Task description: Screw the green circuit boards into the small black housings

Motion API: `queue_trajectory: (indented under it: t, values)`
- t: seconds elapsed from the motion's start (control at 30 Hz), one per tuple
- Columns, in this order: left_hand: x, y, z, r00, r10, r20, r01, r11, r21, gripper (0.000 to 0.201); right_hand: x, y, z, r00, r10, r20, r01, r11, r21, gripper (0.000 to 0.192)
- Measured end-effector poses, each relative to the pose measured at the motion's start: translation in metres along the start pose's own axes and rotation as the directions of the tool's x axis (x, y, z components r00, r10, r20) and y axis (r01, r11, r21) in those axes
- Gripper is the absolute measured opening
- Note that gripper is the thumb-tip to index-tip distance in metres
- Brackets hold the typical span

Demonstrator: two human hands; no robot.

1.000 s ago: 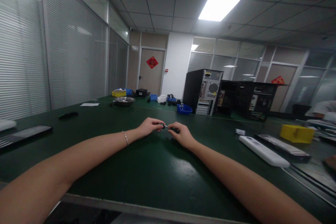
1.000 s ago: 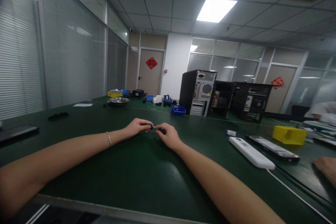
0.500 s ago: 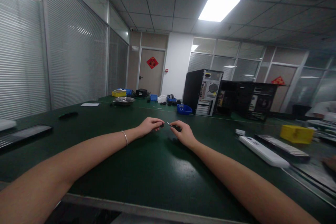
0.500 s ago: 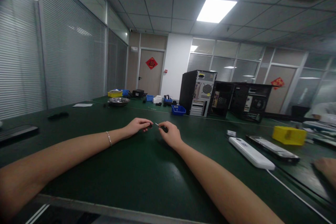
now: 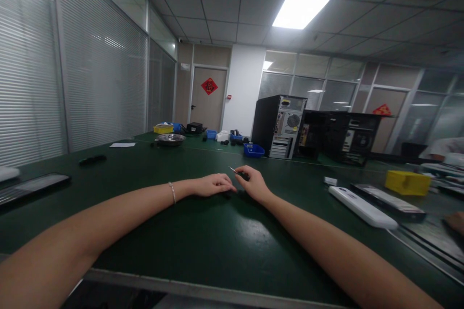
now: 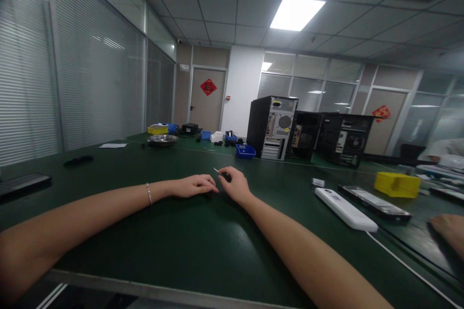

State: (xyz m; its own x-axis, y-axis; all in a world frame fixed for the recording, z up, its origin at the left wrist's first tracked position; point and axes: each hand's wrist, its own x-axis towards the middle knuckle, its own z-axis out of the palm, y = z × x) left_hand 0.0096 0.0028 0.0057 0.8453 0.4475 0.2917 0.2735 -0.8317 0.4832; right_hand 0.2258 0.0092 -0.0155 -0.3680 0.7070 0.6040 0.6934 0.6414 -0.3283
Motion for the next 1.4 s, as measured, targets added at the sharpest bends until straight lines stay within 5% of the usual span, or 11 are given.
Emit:
queue_trajectory:
  t: [0.23,0.4,0.53,0.67,1.0,1.4]
  values:
    - [0.000,0.008,-0.002,0.980,-0.117,-0.159,0.134,0.986,0.103,0.031,0.002,0.002,-0.001,0.998,-0.034,0.061,0.032,0.999,0.030,0.020]
    - [-0.001,0.022,0.006,0.973,-0.191,-0.126,0.209,0.967,0.145,0.045,0.002,0.004,0.001,0.988,-0.064,0.143,0.059,0.997,0.042,0.020]
    - [-0.001,0.026,0.007,0.980,-0.187,-0.073,0.196,0.971,0.140,0.034,0.001,0.004,0.001,0.974,-0.083,0.212,0.076,0.996,0.038,0.019]
    - [-0.003,0.015,-0.002,0.986,-0.162,-0.029,0.164,0.982,0.099,0.022,0.002,0.005,0.000,0.966,-0.083,0.245,0.078,0.996,0.030,0.019]
    - [-0.013,-0.027,-0.022,0.978,-0.211,0.003,0.209,0.966,-0.150,0.031,0.002,0.002,-0.005,0.946,-0.099,0.310,0.083,0.995,0.064,0.020]
    - [-0.013,-0.027,-0.020,0.972,-0.230,0.035,0.229,0.919,-0.320,0.028,0.005,-0.003,-0.009,0.900,-0.144,0.411,0.113,0.989,0.099,0.018]
